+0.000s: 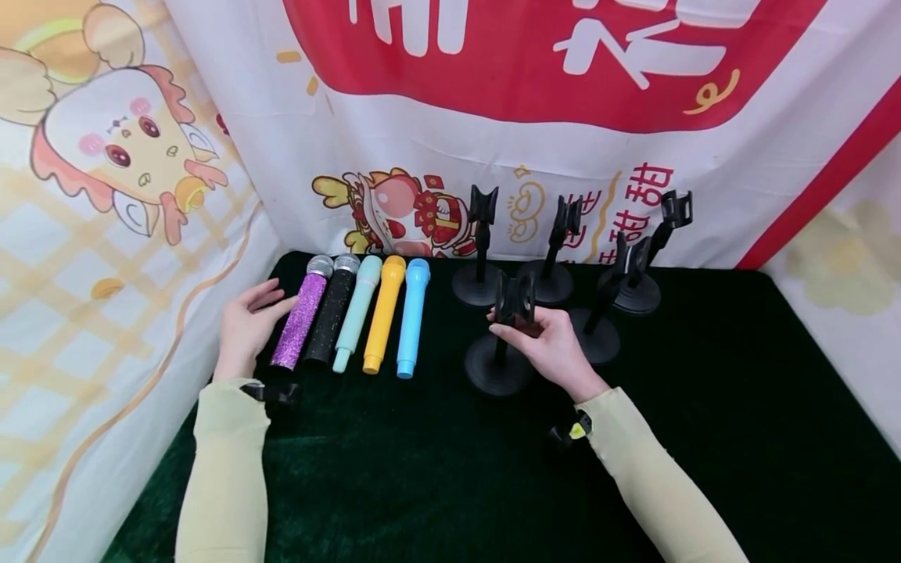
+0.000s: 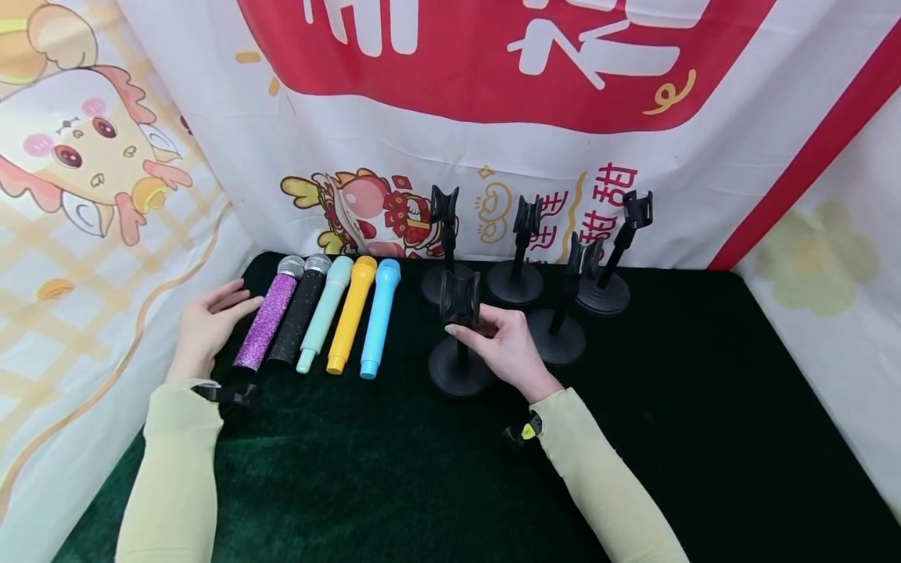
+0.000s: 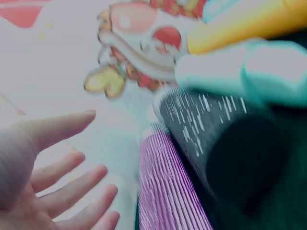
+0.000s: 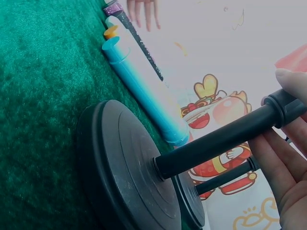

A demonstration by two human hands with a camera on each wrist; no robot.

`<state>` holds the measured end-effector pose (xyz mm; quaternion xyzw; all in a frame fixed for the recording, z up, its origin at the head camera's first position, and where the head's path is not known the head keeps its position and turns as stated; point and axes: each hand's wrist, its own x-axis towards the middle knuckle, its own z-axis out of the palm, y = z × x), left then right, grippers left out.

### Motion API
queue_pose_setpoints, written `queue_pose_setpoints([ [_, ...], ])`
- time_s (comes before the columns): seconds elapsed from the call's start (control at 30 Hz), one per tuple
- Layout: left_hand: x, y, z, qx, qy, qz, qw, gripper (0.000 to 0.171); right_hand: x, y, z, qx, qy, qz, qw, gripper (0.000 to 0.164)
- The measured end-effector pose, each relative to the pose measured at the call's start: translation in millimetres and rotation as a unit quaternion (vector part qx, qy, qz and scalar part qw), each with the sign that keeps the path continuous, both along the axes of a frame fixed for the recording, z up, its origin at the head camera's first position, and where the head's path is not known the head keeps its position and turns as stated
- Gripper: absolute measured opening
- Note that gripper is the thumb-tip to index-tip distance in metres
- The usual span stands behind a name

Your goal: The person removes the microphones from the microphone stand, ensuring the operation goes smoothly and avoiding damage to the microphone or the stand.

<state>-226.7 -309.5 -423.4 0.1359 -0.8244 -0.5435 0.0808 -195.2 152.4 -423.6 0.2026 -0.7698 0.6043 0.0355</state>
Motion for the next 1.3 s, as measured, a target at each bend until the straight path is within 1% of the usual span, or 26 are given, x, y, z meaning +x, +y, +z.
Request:
queue_pose_setpoints([
  [0.03,-0.3,5.3,5.4,0.003,0.013,0.007,0.9999,0.066,-0.1,0.2,-0.1,-0.001,0.000,-0.001,1.000,0.026],
  [0.1,-1.0,15.4,14.6,0.013,0.035,0.003,0.9993,0.064,0.2,0.4,-0.2,-0.001,0.000,-0.003,1.000,0.024],
  [0.2,-0.3,32.2,26.7,0.021,0.060,-0.019,0.9978,0.062,0.7,0.4,-0.5,-0.003,-0.001,-0.005,1.000,0.025],
  [0.33,1.2,54.2,38.5,0.047,0.079,-0.065,0.9936,0.060,1.0,-0.3,-1.7,-0.005,-0.005,-0.006,1.000,0.026],
  [0.43,3.1,69.0,45.0,0.076,0.090,-0.098,0.9882,0.058,0.8,-1.0,-2.0,-0.008,-0.004,-0.005,1.000,0.027],
  [0.5,4.5,78.5,48.0,0.083,0.100,-0.118,0.9845,0.056,0.6,-1.0,-2.2,-0.009,-0.002,-0.005,1.000,0.026],
  [0.63,6.6,98.5,50.5,0.088,0.116,-0.154,0.9774,0.053,0.5,-1.4,-2.2,-0.009,-0.001,-0.005,1.000,0.024],
  [0.8,7.0,126.2,48.4,0.102,0.120,-0.188,0.9695,0.053,1.1,-2.1,-1.3,-0.006,-0.009,-0.010,1.000,0.021],
  [0.93,8.0,152.5,45.6,0.110,0.139,-0.226,0.9580,0.053,1.4,-2.7,0.0,-0.003,-0.020,-0.018,1.000,0.019],
  [1.03,10.1,173.1,44.7,0.128,0.155,-0.262,0.9439,0.052,1.3,-2.9,0.5,0.000,-0.024,-0.019,1.000,0.020],
  [1.13,12.7,193.4,45.7,0.140,0.156,-0.291,0.9334,0.052,0.9,-2.8,0.0,0.000,-0.019,-0.018,1.000,0.020],
  [1.2,14.5,205.7,46.8,0.145,0.155,-0.305,0.9284,0.052,0.4,-2.5,-0.7,0.000,-0.011,-0.018,1.000,0.020],
  [1.3,16.3,221.7,47.5,0.136,0.164,-0.321,0.9229,0.052,-0.2,-1.5,-2.0,-0.002,0.001,-0.019,1.000,0.020],
])
